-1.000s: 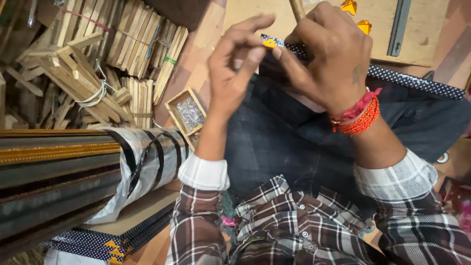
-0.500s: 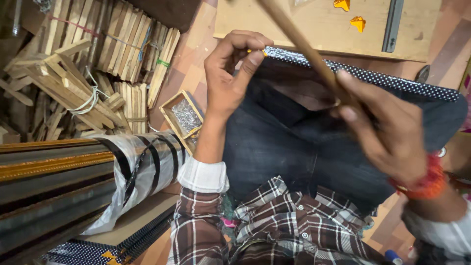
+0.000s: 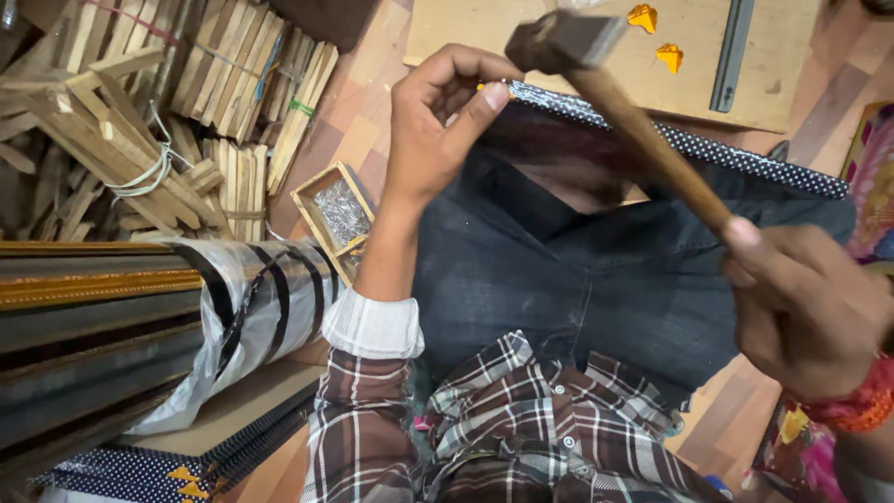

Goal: The person sits on the floor and assembles a picture frame by attaching small yellow plastic corner pieces to a long black frame with white dots. They use a hammer to tap each corner piece into place, repeating the process for multiple corners.

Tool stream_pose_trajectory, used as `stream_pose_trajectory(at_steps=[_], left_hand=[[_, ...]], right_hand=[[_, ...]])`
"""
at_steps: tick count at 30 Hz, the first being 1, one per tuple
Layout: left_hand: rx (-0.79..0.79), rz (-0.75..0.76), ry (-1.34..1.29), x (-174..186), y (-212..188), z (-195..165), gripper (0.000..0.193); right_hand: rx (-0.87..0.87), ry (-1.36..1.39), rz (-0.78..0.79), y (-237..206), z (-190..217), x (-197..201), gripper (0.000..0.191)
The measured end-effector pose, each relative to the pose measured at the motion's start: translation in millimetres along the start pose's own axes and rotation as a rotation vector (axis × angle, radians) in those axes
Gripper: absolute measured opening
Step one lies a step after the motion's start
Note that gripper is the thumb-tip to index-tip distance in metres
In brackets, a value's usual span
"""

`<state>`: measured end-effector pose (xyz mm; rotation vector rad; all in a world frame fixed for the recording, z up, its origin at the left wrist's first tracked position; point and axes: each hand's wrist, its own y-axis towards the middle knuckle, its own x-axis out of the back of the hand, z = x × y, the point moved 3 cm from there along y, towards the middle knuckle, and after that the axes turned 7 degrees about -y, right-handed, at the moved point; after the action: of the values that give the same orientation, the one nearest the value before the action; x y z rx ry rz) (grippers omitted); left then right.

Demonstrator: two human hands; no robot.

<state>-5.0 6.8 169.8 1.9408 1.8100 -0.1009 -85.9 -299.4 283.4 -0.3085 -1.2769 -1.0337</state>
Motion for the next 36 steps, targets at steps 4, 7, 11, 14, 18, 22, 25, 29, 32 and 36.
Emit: stream_pose_trajectory(at_steps=[4,7,11,14,18,22,25,29,32,36], left_hand=[[-0.006,-0.021,-0.010,-0.6,0.3,2.6,0.038],[-0.029,-0.020,-0.028,-1.1,-1.1,4.2,0.052],[-0.063,-0.049,-0.075,-2.2,-1.6,11.6,0.059],[-0.109,-0.037,-0.064,-8.6,-3.1,24.8,0.050],[-0.174,-0.047,-0.115,-20.4,-9.1,48.4,0.043],[-0.266,-0.120,-0.202,-23.1,-6.9,64.2,0.042],[-0.291,-0.144,-0.257,-25.3,-7.1,69.9,0.041],[-0.302,-0.175,-0.226,-27.3,-8.6,70.2,0.043],[-0.306,-0.182,-0.207,-27.9,-8.6,68.2,0.044],[-0.313,-0.178,-0.191,-27.7,-8.5,66.9,0.044]], right_hand=[[0.025,-0.149,0.108,5.0,5.0,1.0,0.056],[0.005,-0.023,0.011,4.5,6.0,8.2,0.056],[-0.018,-0.217,0.166,-0.4,-5.7,2.6,0.060],[-0.033,-0.112,0.101,-11.4,-12.5,8.2,0.056],[-0.043,0.141,-0.086,-15.9,-17.4,9.9,0.052],[0.027,-0.171,0.095,-7.8,-14.8,6.9,0.055],[0.006,-0.207,0.120,-1.8,-14.4,7.6,0.056],[-0.054,-0.053,0.091,-1.8,-18.1,4.4,0.056],[-0.012,-0.283,0.157,-5.4,-22.6,0.1,0.053],[0.008,-0.084,-0.032,-10.5,-22.9,3.4,0.047]])
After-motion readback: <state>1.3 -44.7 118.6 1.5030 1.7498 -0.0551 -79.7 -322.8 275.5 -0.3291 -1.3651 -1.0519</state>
